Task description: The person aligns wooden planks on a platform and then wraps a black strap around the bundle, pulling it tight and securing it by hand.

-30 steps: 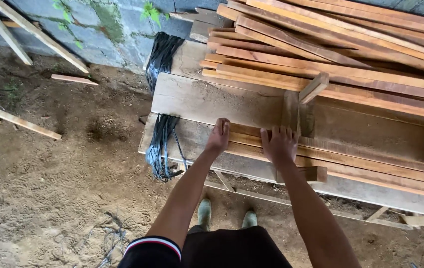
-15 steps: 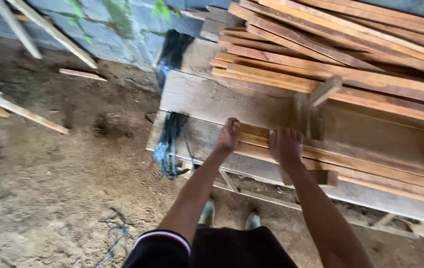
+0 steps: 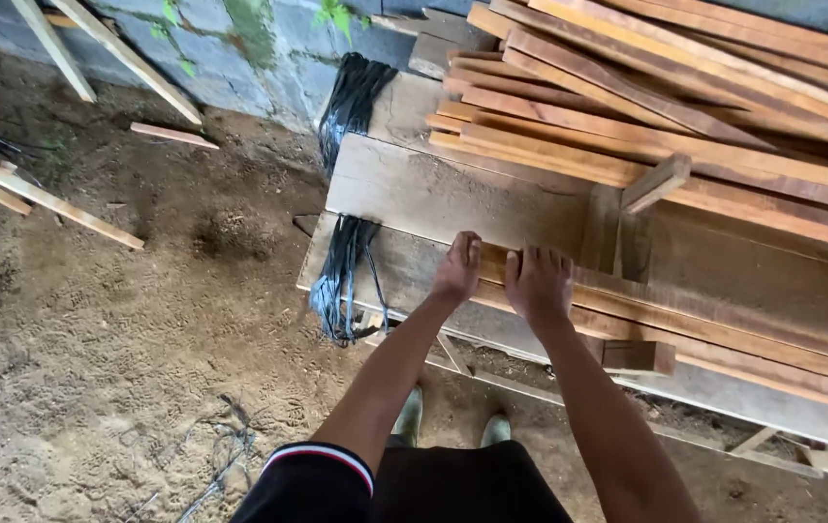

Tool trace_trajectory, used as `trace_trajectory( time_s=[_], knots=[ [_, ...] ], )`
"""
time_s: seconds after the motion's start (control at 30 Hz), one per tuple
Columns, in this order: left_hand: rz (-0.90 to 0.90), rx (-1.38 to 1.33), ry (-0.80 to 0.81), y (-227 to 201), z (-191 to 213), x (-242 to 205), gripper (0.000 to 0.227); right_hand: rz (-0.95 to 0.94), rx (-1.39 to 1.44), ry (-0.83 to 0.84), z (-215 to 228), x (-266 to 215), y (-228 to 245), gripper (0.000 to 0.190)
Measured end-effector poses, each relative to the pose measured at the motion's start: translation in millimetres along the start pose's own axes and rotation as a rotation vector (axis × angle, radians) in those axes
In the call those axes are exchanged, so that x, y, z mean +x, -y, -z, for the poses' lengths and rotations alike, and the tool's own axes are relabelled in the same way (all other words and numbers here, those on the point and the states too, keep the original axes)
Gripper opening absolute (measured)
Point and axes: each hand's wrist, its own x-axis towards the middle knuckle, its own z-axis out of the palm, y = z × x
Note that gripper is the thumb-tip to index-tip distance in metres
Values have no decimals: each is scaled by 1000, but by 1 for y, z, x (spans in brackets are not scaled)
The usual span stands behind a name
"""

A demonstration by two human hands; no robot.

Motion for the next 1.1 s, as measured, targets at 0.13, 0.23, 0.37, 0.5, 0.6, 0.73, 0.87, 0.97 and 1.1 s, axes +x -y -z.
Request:
trace_trajectory(
  time_s=[0.13, 0.23, 0.37, 0.5, 0.6, 0.73, 0.87, 0.97, 1.1],
  knots=[
    [14, 36, 25, 0, 1, 2, 34, 11, 0, -104, -2, 0, -1, 35],
    [18, 39, 36, -7, 1, 1, 34, 25, -9, -146, 1, 2, -4, 33],
    [15, 34, 49, -1, 2, -5, 34, 13, 49, -31, 1, 1, -4, 36],
    [35, 36, 48, -15, 9, -2, 34, 7, 36, -76, 3, 10, 2, 34],
    [10, -2, 74, -8, 0, -11, 41, 49, 35, -173, -11, -5, -8, 34],
    [-20, 23, 40, 8, 0, 7, 37, 17, 50, -142, -7, -1, -5, 37],
    [-26, 59, 9, 0, -1, -4, 34, 6, 37, -134, -7, -2, -5, 35],
    [-30, 74, 61, 1, 2, -2, 36, -3, 55, -136, -7, -2, -5, 35],
    [2, 67, 75, 12, 3, -2, 36, -8, 71, -133, -8, -9, -1, 37]
  ],
)
